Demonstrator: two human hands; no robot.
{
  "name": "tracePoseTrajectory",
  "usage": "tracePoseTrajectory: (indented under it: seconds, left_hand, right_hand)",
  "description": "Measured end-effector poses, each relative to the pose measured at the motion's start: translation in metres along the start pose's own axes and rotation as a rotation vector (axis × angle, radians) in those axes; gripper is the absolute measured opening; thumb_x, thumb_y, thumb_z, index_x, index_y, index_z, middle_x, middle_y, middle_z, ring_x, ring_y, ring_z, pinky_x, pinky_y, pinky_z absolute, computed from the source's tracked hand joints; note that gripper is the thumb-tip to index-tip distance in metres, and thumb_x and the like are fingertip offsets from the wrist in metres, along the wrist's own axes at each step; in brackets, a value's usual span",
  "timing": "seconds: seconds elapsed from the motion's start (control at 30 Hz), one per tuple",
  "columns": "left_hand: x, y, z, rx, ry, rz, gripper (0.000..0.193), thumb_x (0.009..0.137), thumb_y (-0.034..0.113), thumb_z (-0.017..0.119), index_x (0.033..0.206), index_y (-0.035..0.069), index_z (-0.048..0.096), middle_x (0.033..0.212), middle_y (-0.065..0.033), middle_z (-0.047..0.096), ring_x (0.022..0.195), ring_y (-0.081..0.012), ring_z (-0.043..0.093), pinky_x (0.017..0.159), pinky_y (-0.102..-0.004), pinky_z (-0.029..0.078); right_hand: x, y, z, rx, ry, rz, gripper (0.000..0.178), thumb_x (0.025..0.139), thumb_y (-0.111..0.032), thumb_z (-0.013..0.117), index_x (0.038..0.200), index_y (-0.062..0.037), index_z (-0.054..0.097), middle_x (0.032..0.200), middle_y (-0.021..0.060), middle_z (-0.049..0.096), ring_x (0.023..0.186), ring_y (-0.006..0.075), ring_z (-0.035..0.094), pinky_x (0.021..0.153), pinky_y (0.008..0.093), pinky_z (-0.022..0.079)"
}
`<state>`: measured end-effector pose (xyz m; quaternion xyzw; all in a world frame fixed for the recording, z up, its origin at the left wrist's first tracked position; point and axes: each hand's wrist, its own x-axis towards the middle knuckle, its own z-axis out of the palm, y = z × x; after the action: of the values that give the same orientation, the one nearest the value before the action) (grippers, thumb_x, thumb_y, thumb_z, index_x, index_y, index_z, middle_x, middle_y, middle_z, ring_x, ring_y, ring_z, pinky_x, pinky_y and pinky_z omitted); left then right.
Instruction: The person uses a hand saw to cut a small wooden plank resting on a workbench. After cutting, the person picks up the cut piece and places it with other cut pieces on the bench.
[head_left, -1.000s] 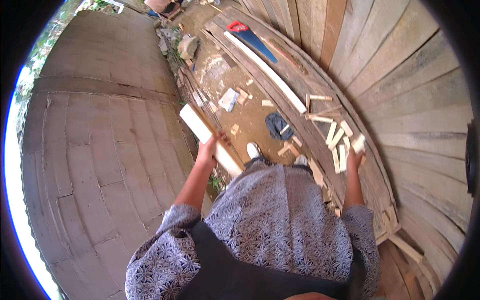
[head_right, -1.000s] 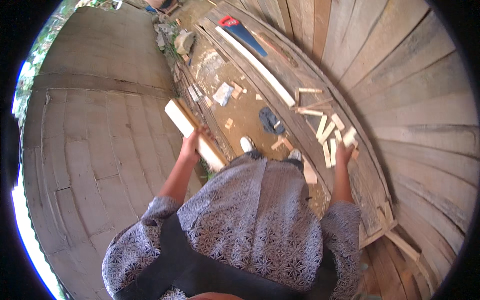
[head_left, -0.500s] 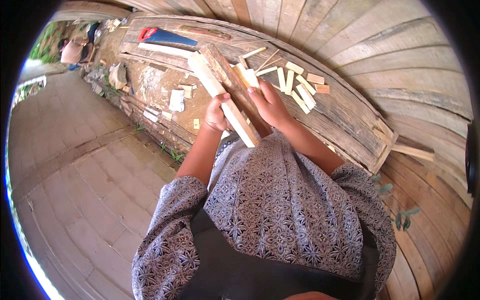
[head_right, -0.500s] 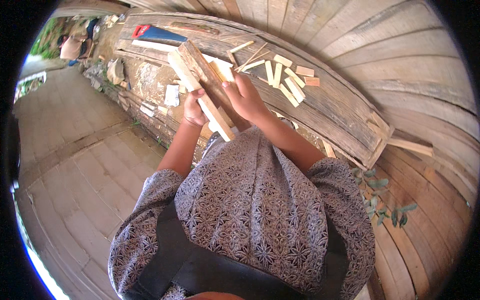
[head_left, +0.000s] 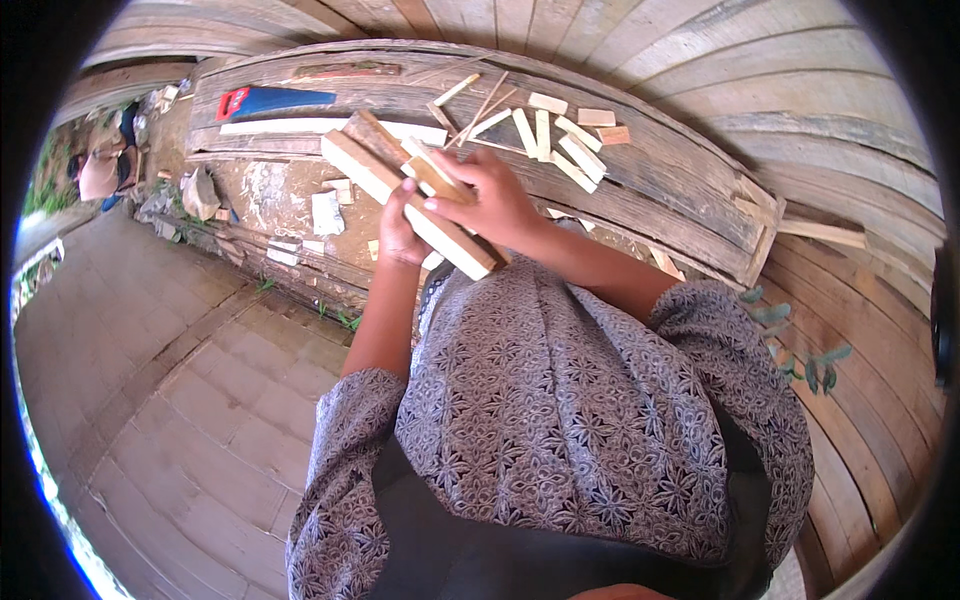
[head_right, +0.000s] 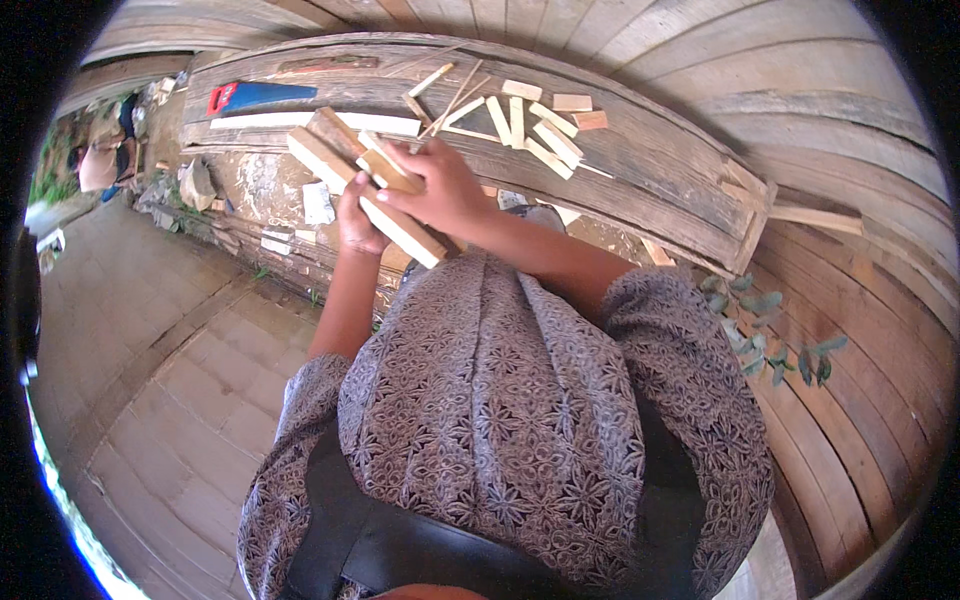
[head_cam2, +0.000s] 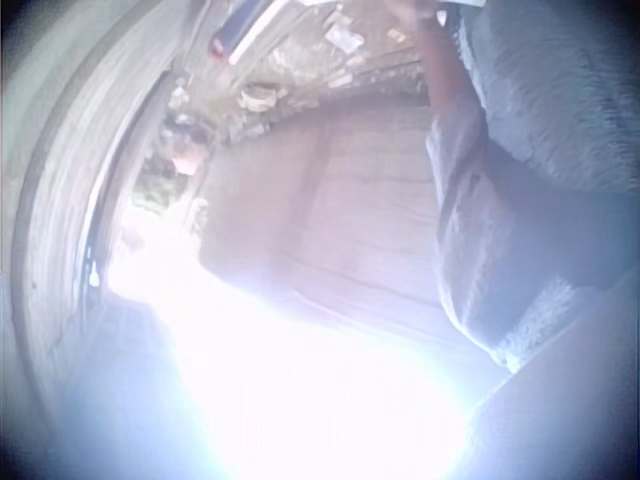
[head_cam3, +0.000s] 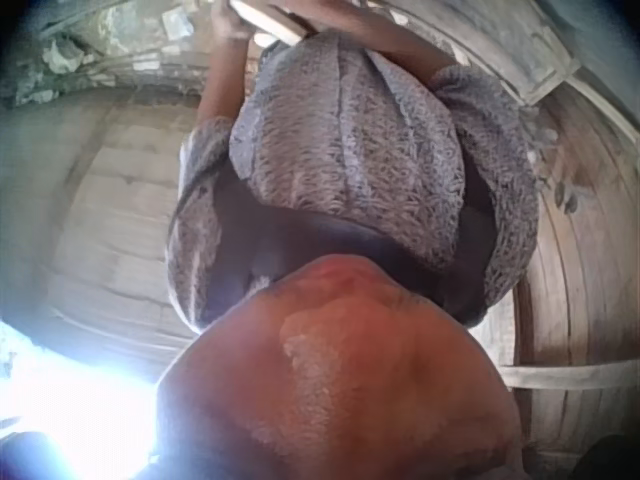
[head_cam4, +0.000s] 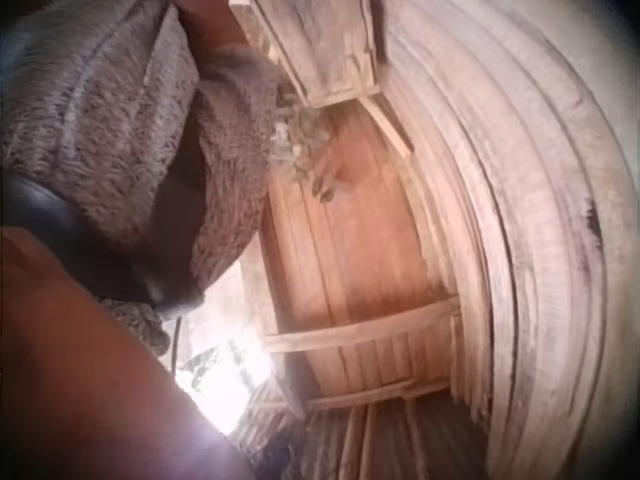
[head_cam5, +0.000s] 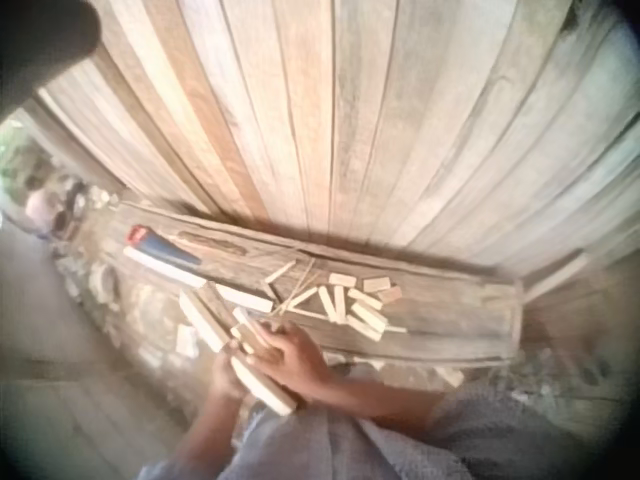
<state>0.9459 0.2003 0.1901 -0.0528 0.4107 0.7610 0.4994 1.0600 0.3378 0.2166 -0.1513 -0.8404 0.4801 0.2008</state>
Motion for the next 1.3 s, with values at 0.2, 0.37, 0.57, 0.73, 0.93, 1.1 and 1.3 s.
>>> tracePoseTrajectory:
  seconds: [0.2, 0.37, 0.57, 0.73, 0.93, 1.1, 1.3]
  left_hand:
    - [-0.013, 0.006, 0.011, 0.065, 0.096, 0.015, 0.064, 0.092, 0.034, 0.061, 0.145, -0.001, 0.047, 0.133, -0.0179, 0.062, 0.121, -0.0326, 0.063, 0.104, -0.0445, 0.053]
    - [-0.023, 0.015, 0.004, -0.04, 0.015, 0.123, 0.063, 0.089, 0.033, 0.066, 0.139, 0.001, 0.045, 0.121, -0.0128, 0.059, 0.111, -0.0366, 0.064, 0.093, -0.0535, 0.057]
    - [-0.052, 0.023, -0.013, -0.035, 0.206, 0.181, 0.068, 0.088, 0.035, 0.067, 0.145, 0.009, 0.04, 0.127, -0.0127, 0.056, 0.109, -0.0392, 0.062, 0.096, -0.0575, 0.054]
    - [-0.084, 0.022, -0.021, -0.048, 0.326, 0.204, 0.068, 0.089, 0.034, 0.066, 0.145, 0.006, 0.041, 0.128, -0.013, 0.057, 0.112, -0.0393, 0.061, 0.099, -0.0563, 0.052]
    - [-0.11, 0.027, -0.014, -0.012, 0.482, 0.262, 0.07, 0.088, 0.033, 0.066, 0.147, 0.005, 0.039, 0.131, -0.0128, 0.057, 0.115, -0.039, 0.061, 0.101, -0.056, 0.051]
    - [-0.113, 0.027, -0.021, -0.01, 0.442, 0.269, 0.073, 0.088, 0.033, 0.066, 0.149, 0.005, 0.037, 0.131, -0.0131, 0.058, 0.115, -0.0391, 0.061, 0.103, -0.0555, 0.051]
    - [-0.115, 0.03, -0.014, 0.023, 0.455, 0.254, 0.072, 0.09, 0.033, 0.064, 0.149, 0.003, 0.036, 0.133, -0.0139, 0.058, 0.116, -0.039, 0.061, 0.102, -0.0554, 0.051]
  right_hand:
    - [-0.005, -0.005, 0.013, -0.001, 0.061, -0.076, 0.077, 0.082, -0.049, 0.083, 0.142, -0.0052, 0.062, 0.098, 0.0144, 0.053, 0.093, 0.0288, 0.052, 0.089, 0.0415, 0.043]
    - [-0.008, 0.09, -0.01, 0.086, 0.156, 0.219, 0.058, 0.086, -0.043, 0.081, 0.132, -0.0102, 0.067, 0.11, 0.0184, 0.062, 0.107, 0.0333, 0.058, 0.095, 0.046, 0.047]
    - [-0.057, 0.243, -0.071, -0.61, -0.037, 0.593, 0.116, 0.066, -0.048, 0.093, 0.16, -0.0152, 0.032, 0.158, 0.0219, 0.029, 0.144, 0.0448, 0.036, 0.114, 0.0537, 0.041]
    - [-0.067, 0.25, -0.071, -0.739, -0.262, 0.812, 0.132, 0.064, -0.041, 0.097, 0.166, -0.0249, 0.016, 0.154, 0.0199, 0.034, 0.141, 0.0435, 0.037, 0.111, 0.0515, 0.045]
    - [-0.065, 0.26, -0.068, -0.7, -0.147, 0.849, 0.108, 0.064, -0.036, 0.096, 0.153, -0.0218, 0.036, 0.144, 0.0181, 0.039, 0.132, 0.0434, 0.045, 0.104, 0.0503, 0.051]
    - [-0.057, 0.267, -0.058, -0.762, -0.172, 0.939, 0.085, 0.071, -0.034, 0.09, 0.137, -0.0101, 0.043, 0.14, 0.0178, 0.044, 0.131, 0.0431, 0.047, 0.103, 0.0498, 0.052]
    - [-0.068, 0.281, -0.05, -0.65, -0.106, 0.954, 0.072, 0.072, -0.037, 0.085, 0.127, -0.0034, 0.053, 0.126, 0.0227, 0.063, 0.118, 0.0403, 0.063, 0.099, 0.0467, 0.054]
